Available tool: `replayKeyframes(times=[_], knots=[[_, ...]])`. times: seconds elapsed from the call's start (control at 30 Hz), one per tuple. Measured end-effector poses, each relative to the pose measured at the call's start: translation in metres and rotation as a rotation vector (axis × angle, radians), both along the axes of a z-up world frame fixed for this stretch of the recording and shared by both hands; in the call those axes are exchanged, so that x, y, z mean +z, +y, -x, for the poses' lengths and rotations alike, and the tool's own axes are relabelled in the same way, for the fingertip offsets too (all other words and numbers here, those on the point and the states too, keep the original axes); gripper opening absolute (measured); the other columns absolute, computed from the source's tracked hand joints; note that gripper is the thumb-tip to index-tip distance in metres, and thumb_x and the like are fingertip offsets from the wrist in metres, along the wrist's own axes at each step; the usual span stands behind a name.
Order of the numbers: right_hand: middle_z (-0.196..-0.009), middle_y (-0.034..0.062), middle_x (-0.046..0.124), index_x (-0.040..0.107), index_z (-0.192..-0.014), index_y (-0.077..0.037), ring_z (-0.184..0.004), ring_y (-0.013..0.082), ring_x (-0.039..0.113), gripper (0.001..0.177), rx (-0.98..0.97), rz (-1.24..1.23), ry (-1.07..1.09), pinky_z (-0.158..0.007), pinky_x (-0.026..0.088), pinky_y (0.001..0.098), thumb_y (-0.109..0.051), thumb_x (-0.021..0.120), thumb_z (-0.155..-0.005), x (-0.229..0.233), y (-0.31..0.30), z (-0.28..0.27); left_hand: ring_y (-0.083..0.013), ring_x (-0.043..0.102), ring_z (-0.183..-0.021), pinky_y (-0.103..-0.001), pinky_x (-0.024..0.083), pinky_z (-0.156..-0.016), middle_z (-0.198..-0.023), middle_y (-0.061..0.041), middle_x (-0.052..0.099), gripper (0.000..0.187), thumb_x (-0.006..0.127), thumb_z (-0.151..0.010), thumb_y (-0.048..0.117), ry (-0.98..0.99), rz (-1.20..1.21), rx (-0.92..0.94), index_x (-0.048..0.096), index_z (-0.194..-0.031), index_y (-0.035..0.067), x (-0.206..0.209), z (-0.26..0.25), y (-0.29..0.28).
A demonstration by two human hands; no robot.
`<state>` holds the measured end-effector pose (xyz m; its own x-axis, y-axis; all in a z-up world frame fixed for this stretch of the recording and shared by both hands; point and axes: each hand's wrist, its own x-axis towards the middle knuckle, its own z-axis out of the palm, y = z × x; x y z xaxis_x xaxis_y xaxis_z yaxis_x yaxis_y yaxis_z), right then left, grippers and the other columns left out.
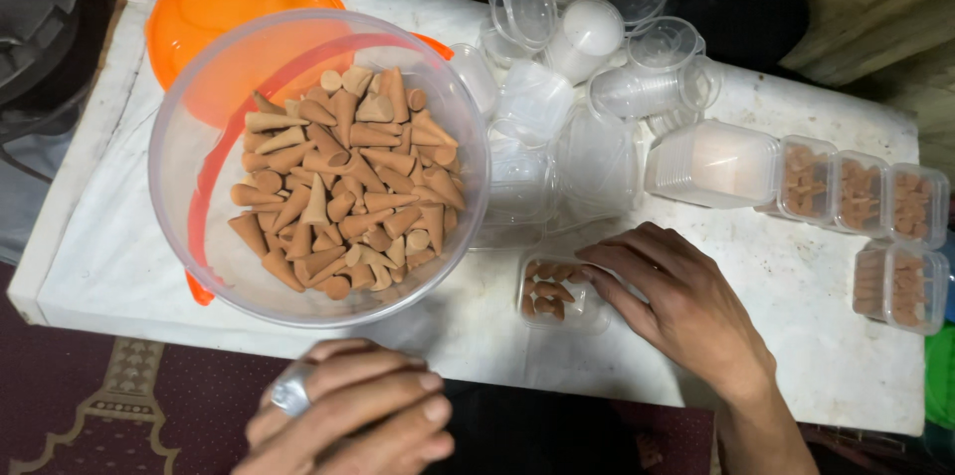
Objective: The person picks up cone-shaped incense pieces from a large container and places them into smaller plastic containers, handling them one at a time.
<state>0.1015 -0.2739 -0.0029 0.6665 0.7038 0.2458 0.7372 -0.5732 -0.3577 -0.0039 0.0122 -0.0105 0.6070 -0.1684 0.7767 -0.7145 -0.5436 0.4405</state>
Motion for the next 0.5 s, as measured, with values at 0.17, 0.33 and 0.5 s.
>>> replayKeyframes(times=[0.17,0.33,0.5], knots=[[-0.097,0.0054,0.07,0.068,-0.103,-0.003,-0.081,0.0219,0.064,0.014,0.072,-0.075,-0.074,-0.076,0.054,0.0347,-0.01,0.071,-0.091,0.007,0.014,-0.003,-0.0215,0.078,-0.085,-0.028,0.068,-0.077,-0.098,-0.017,0.076,0.023,0.08,-0.083,0.013,0.092,-0.075,0.198,0.07,-0.1,0.001,0.012,-0.011,0.044],[-0.093,0.0066,0.07,0.069,-0.1,-0.001,-0.077,0.0215,0.062,0.014,0.129,-0.136,-0.097,-0.075,0.053,0.0341,-0.008,0.075,-0.089,0.015,0.03,-0.007,-0.0297,0.073,-0.085,-0.033,0.055,-0.067,-0.102,-0.026,0.076,0.027,0.08,-0.094,0.01,0.207,-0.247,0.38,0.074,-0.108,-0.012,0.052,-0.046,0.066],[-0.089,0.0093,0.07,0.068,-0.094,0.002,-0.071,0.0219,0.062,0.01,0.189,-0.215,-0.076,-0.069,0.051,0.0345,-0.006,0.071,-0.09,0.026,0.046,-0.014,-0.0208,0.073,-0.087,-0.034,0.058,-0.077,-0.102,-0.013,0.076,0.027,0.073,-0.097,0.017,0.328,-0.279,0.206,0.072,-0.116,-0.002,0.059,-0.081,0.067]])
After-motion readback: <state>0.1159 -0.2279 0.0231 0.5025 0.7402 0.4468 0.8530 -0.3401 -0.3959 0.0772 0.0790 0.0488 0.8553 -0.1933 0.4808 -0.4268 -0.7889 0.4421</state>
